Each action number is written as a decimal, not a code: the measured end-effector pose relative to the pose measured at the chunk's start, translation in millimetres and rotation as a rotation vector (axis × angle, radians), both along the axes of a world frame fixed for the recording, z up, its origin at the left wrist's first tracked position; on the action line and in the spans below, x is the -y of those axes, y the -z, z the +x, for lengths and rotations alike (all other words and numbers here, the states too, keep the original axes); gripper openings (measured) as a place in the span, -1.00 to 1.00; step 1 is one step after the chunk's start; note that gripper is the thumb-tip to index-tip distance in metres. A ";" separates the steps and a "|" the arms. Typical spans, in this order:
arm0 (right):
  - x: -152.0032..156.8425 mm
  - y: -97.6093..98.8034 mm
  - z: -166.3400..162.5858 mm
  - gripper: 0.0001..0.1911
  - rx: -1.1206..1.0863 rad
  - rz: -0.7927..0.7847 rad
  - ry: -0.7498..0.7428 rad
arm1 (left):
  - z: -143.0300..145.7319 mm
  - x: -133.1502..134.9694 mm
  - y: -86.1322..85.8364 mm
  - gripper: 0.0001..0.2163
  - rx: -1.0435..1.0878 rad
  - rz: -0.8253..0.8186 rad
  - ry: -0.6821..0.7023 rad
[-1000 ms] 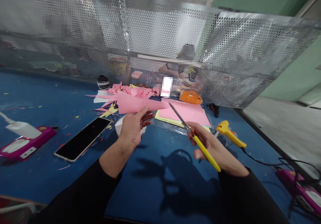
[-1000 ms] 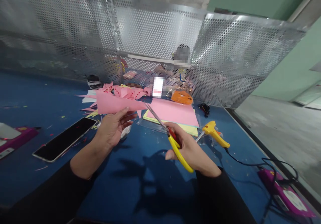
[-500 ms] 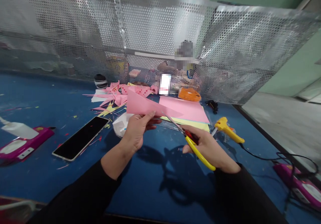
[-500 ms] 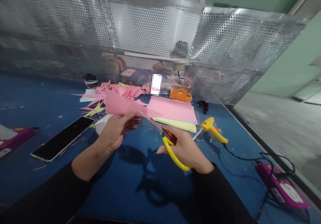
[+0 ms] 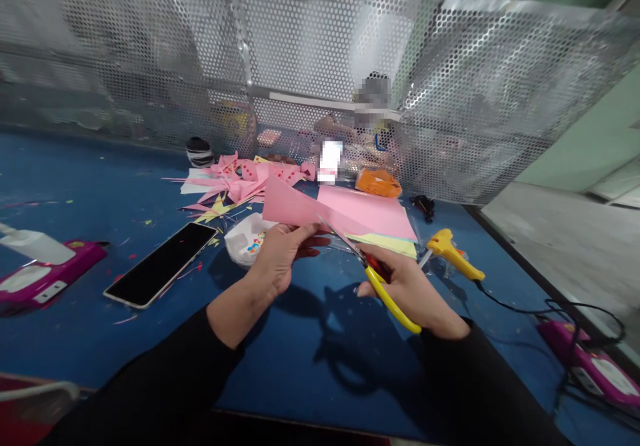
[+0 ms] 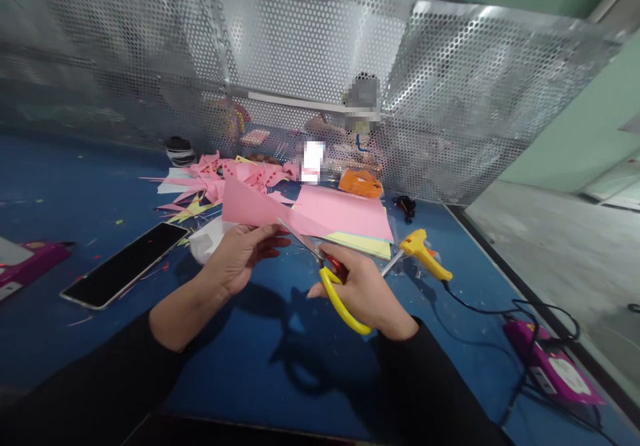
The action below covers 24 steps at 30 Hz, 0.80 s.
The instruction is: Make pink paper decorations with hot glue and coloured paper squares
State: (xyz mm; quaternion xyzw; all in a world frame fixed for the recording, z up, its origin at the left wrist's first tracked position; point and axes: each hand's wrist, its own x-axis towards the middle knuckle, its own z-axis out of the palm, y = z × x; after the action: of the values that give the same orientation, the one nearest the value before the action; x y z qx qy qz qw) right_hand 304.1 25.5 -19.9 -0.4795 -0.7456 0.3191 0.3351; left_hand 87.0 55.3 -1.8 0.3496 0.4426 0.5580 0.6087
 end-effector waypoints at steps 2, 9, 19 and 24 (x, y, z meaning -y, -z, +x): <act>0.2 -0.2 -0.9 -0.34 -0.002 -0.008 0.003 | 0.7 0.7 -0.2 -0.89 -0.002 -0.004 0.005; 1.2 -0.6 -3.4 -0.37 0.018 0.003 0.010 | 1.6 1.4 1.3 -0.87 0.006 -0.014 0.000; 1.5 2.1 -2.7 -0.50 0.057 0.049 -0.003 | 0.0 -1.4 6.4 -0.91 0.004 0.021 -0.001; 3.5 -1.4 -5.2 -0.54 0.055 0.049 -0.029 | -1.4 -1.5 6.9 -0.92 -0.004 0.033 -0.008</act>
State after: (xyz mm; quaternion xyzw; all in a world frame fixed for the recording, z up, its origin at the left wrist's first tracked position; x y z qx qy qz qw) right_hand 298.9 22.1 -18.6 -0.4688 -0.7691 0.2924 0.3212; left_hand 85.6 56.9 -8.7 0.3590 0.4360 0.5671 0.5995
